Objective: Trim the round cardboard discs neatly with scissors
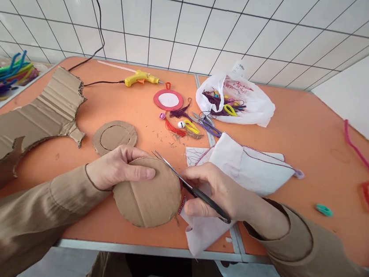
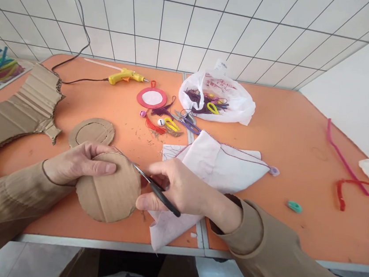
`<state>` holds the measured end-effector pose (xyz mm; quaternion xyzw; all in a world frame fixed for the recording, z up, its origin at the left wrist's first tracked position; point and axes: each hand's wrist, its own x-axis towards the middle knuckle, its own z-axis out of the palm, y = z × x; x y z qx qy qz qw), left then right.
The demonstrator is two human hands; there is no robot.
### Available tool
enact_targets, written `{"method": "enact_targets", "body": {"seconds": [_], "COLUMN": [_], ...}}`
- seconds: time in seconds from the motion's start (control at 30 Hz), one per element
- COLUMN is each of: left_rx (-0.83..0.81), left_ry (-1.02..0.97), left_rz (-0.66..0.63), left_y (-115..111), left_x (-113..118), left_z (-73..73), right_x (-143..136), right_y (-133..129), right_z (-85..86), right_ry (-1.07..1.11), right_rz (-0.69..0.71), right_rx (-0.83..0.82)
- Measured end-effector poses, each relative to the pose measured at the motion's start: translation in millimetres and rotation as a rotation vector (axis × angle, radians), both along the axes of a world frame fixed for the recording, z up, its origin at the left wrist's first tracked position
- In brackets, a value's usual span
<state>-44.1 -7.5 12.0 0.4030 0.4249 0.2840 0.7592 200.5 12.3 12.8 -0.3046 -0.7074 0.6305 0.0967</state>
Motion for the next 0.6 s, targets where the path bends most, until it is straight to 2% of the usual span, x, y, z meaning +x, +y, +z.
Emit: {"method": "enact_targets", "body": {"seconds": [0.43,0.6], "left_rx": [-0.006,-0.039], "left_ry": [-0.019,-0.023], "left_rz": [-0.007,-0.020], "left_y": [-2.1,-1.0], "left_x": [-0.6,-1.4], "left_z": [1.3,1.7], "right_x": [1.2,0.4], "right_y": [-4.4,-4.6], "right_z": [3.9,4.9], "right_ry": [-0.035,-0.046], "right_rz": [-0.023,-0.024], "right_rx": [-0.021,0.041]}}
